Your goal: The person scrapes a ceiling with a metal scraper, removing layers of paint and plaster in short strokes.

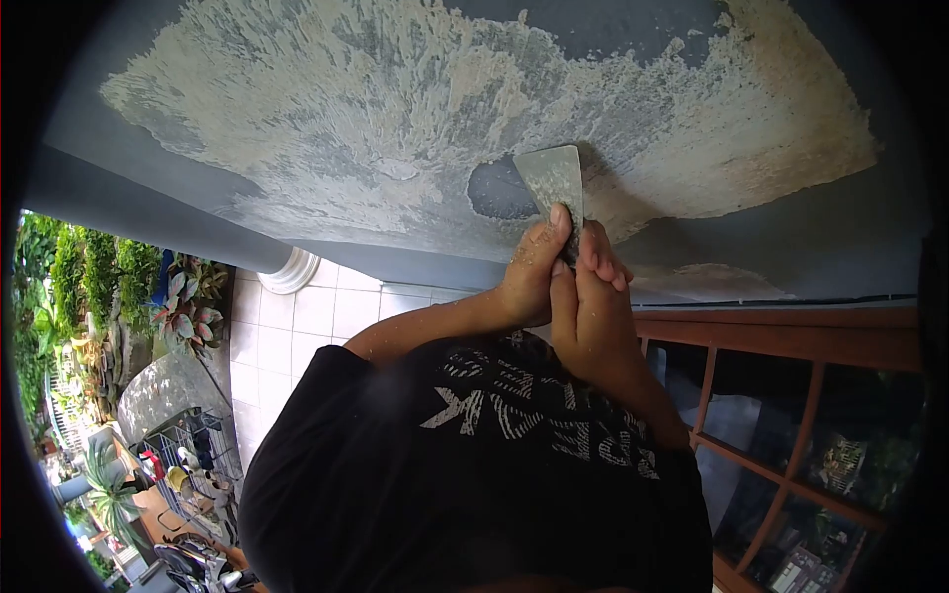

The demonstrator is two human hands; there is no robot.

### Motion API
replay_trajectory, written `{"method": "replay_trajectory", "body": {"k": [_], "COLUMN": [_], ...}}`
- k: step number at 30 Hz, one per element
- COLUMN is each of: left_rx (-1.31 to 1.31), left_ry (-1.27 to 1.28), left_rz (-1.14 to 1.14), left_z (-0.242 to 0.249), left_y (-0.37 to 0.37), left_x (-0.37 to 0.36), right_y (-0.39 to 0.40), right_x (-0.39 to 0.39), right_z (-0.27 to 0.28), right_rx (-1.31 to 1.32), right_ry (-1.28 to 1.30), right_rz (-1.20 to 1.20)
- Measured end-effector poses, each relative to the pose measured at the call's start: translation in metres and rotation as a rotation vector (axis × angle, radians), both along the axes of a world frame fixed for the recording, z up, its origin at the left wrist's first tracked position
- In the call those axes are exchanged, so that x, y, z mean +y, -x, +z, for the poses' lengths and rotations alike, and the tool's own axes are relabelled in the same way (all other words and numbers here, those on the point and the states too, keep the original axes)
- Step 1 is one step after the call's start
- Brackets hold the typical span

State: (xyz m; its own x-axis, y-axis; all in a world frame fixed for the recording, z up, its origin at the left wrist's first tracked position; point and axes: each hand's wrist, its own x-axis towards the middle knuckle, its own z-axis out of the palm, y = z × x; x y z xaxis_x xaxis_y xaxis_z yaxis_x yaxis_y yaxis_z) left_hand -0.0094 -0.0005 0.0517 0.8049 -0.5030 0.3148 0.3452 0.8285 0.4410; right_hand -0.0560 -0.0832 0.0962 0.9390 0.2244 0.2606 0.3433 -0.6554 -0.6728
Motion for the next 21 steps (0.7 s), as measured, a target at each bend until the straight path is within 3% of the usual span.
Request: {"method": "replay_trajectory", "body": {"k": [21], "left_rx": [-0.056], "left_ry": [-0.08], "left_rz": [0.022], "left_z": [0.003], "left_y": [0.0], "left_x": [-0.001], "right_y": [0.003], "right_x": [-0.005], "right_z": [0.003], "right_rx": [0.023], "right_ry": [-0.033], "right_rz": [0.022]}}
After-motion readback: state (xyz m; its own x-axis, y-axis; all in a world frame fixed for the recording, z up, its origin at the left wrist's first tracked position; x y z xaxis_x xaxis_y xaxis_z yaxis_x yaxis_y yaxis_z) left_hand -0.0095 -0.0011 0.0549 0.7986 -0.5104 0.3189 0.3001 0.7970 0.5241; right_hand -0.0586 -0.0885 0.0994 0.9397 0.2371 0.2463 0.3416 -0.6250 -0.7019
